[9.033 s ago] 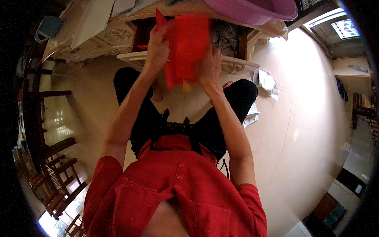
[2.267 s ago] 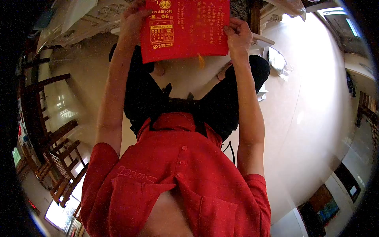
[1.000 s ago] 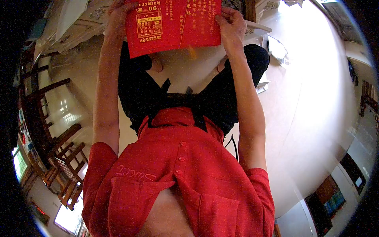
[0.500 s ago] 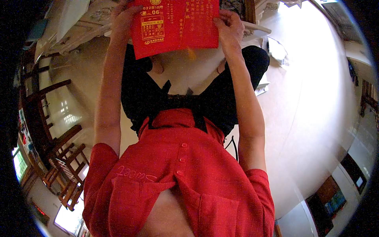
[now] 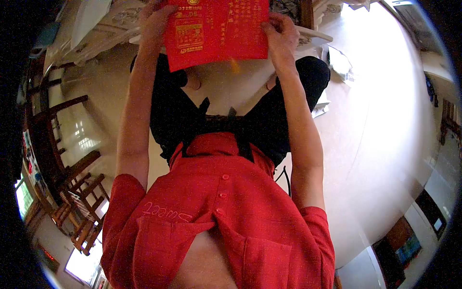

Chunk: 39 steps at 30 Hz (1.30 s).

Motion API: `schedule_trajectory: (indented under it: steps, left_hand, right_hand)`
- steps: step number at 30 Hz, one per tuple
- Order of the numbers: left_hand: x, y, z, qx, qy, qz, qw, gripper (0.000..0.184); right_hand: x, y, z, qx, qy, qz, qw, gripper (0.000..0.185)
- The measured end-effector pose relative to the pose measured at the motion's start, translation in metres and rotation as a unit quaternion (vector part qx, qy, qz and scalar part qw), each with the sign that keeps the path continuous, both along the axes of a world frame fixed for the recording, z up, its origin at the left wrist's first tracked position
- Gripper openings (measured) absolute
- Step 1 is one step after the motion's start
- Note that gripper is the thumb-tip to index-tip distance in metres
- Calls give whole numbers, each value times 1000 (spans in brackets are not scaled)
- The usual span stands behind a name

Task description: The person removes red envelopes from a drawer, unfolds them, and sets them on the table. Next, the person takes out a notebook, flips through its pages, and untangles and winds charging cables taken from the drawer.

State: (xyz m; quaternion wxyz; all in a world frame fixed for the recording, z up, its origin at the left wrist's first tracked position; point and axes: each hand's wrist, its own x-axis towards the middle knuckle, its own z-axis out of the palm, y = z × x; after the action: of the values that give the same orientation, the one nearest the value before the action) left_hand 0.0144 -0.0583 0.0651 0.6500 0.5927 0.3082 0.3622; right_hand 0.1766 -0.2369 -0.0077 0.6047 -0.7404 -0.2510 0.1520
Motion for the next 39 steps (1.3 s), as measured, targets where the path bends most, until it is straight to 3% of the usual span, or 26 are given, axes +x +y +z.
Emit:
schedule_trajectory:
  steps: [9, 12, 14, 17, 24, 39]
  left_hand:
    - [5, -4, 1, 37, -14, 4, 999, 40]
    - [8, -19, 20, -33, -32, -21, 999, 39]
    - [12, -16, 15, 54, -50, -36, 997, 39]
    - [13, -16, 14, 54, -3, -24, 998, 40]
    - [11, -13, 10, 63, -11, -14, 998, 43]
    - [10, -14, 14, 10, -30, -11, 999, 32]
  right_hand:
    - [6, 1, -8, -2, -2, 1, 1000, 27]
    - [7, 2, -8, -14, -13, 0, 1000, 28]
    - [5, 2, -1, -64, -38, -9, 997, 30]
    - [-4, 2, 16, -79, -61, -6, 995, 32]
    - [1, 2, 4, -78, -87, 20, 993, 35]
    - [1, -2, 4, -22, -19, 26, 999, 37]
